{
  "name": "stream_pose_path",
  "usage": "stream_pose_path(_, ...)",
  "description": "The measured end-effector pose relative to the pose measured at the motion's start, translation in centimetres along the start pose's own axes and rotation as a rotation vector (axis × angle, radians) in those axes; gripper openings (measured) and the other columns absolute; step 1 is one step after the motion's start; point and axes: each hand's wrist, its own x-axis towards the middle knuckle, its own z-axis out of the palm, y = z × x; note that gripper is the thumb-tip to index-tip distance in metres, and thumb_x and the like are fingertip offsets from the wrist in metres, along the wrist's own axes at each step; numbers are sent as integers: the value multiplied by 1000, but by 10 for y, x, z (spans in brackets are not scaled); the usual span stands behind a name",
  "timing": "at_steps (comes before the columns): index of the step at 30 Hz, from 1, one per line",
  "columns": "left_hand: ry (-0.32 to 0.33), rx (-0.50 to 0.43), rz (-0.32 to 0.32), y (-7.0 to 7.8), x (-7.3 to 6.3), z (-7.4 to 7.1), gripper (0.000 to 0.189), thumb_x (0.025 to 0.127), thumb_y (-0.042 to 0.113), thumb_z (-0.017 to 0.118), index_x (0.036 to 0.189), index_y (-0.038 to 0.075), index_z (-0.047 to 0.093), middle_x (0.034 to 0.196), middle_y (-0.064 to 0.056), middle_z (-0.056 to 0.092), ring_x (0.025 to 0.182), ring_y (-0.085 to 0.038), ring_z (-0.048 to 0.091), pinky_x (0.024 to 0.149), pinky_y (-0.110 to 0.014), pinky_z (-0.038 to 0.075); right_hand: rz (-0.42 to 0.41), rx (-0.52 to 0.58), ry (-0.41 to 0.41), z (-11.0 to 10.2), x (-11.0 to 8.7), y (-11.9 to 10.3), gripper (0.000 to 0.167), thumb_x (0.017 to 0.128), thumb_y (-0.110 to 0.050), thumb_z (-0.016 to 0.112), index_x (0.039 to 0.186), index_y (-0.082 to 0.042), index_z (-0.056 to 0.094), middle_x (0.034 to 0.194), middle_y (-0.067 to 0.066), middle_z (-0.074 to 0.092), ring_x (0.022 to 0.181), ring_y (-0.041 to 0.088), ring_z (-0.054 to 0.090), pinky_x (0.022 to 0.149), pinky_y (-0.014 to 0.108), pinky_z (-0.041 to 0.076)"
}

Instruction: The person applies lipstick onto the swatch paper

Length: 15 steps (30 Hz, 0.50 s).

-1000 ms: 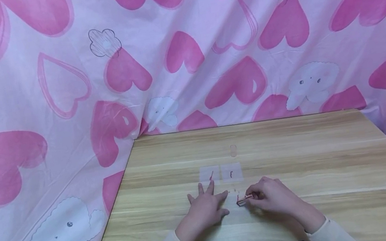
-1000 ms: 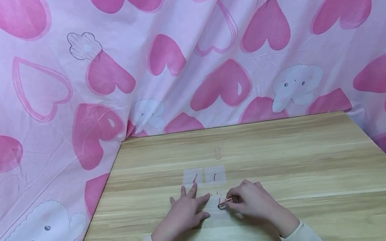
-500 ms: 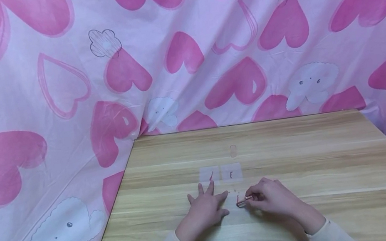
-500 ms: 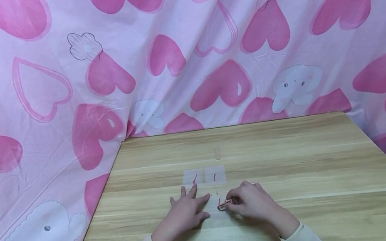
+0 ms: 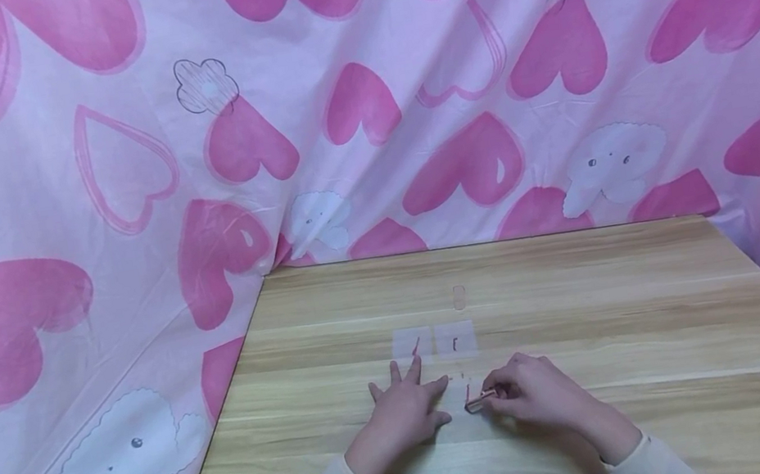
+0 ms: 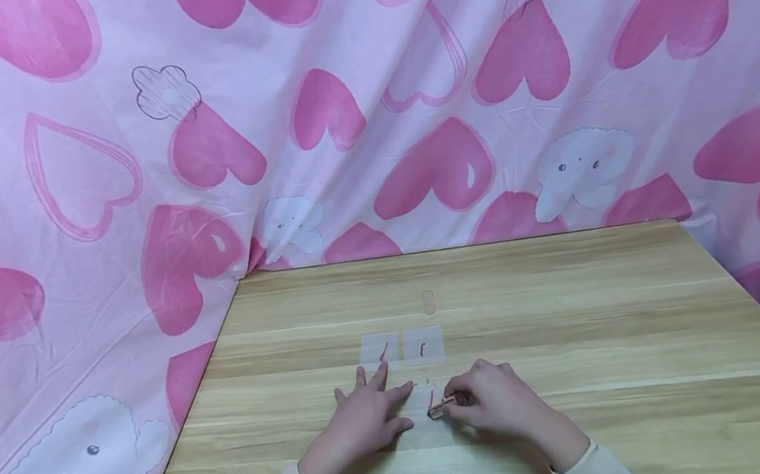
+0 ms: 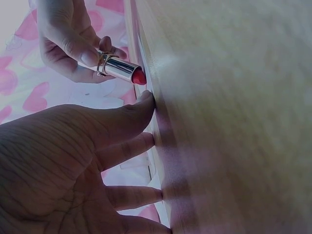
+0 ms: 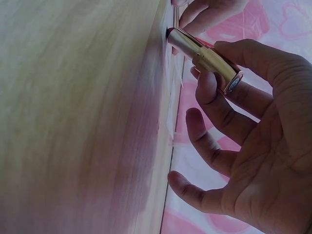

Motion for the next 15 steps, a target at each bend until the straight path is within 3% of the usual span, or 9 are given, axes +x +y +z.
stream_pose_path(15, 7, 3, 4, 1, -1, -2, 56, 88, 50, 72, 140, 35, 60, 159, -19, 34, 139, -60, 27, 95, -86, 23, 35, 4, -38, 2, -2, -3, 10, 87, -34, 78, 95, -28, 77, 71, -26, 51, 72, 3, 47, 66, 26, 36)
